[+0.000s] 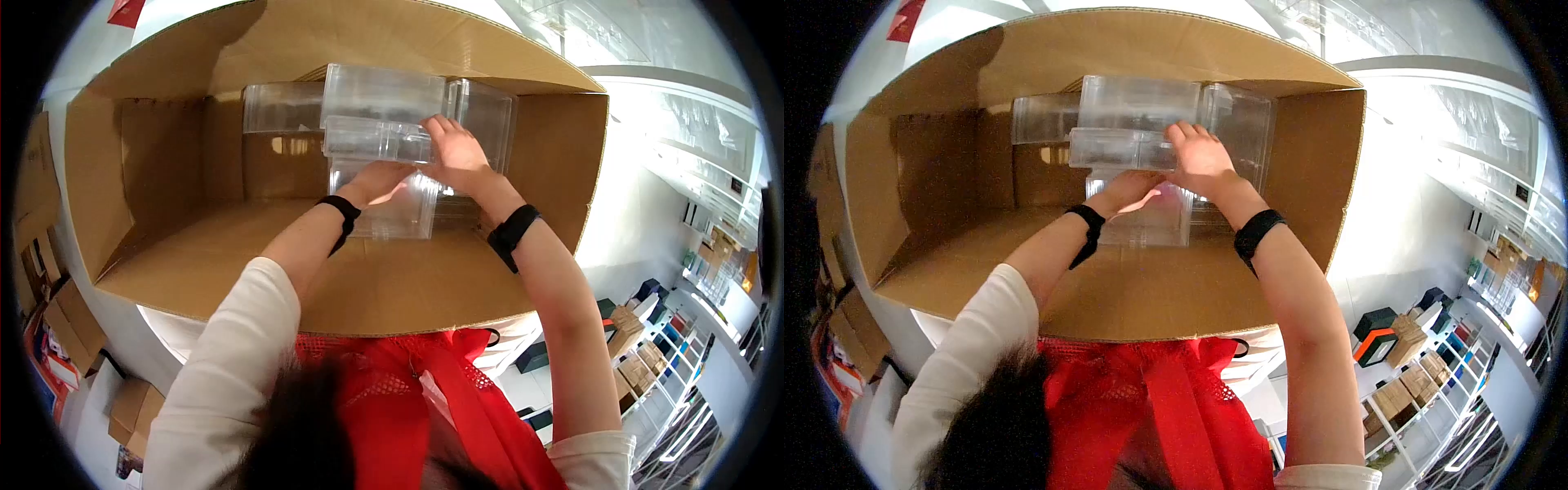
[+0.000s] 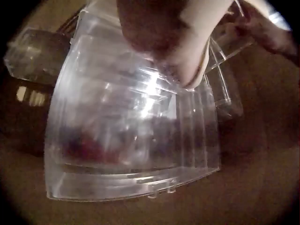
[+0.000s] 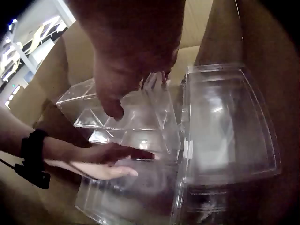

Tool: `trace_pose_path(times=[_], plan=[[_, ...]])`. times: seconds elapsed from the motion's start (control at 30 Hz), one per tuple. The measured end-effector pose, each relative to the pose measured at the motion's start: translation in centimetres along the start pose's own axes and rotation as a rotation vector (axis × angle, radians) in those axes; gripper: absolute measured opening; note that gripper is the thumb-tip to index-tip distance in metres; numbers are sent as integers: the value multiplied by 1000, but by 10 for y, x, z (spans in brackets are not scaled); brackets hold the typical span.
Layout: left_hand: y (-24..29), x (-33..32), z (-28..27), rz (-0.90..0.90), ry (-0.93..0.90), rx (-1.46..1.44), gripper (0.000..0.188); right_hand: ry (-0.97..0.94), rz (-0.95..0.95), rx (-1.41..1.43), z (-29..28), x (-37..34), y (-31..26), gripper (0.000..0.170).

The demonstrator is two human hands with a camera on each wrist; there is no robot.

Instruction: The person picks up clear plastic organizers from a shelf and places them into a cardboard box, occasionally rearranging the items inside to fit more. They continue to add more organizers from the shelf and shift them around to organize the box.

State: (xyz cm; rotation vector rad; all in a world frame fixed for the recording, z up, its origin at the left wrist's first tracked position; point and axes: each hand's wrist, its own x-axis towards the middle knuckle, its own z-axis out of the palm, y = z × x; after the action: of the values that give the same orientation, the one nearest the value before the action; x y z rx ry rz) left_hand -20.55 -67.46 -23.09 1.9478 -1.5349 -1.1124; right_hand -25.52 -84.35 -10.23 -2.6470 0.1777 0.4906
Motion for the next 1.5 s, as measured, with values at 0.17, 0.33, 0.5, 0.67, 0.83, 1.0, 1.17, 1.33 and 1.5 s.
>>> trace_pose_path(times=[0.17, 0.33, 0.5, 0.67, 0.83, 1.0, 1.17, 1.33, 1.5], plan=[[21, -16, -23, 58, -136, -366, 34, -36, 5, -81, 14, 0, 0, 65], [-15, -78, -43, 290, 41, -291, 24, 23, -24, -116, 35, -7, 6, 65], [-109, -101, -65, -416, 78, -126, 31, -23, -1, -135, 35, -6, 7, 64], [-179, -55, 5, -449, 11, -483, 53, 38, -54, -111, 44, -9, 16, 62], [-198, -35, 87, -542, 64, -1209, 52, 81, -79, -76, 40, -7, 9, 66], [-185, -59, 115, -399, 243, -1207, 38, 59, -85, -47, 43, 14, -2, 65], [-193, -56, 147, -406, 480, -1105, 27, -34, -49, -64, 62, 30, -9, 64], [-178, -53, 142, -418, 575, -931, 39, -135, 30, -177, 72, 28, 8, 65], [-145, -68, 78, -642, 555, -1495, 55, -145, 3, -261, 74, 25, 16, 70]])
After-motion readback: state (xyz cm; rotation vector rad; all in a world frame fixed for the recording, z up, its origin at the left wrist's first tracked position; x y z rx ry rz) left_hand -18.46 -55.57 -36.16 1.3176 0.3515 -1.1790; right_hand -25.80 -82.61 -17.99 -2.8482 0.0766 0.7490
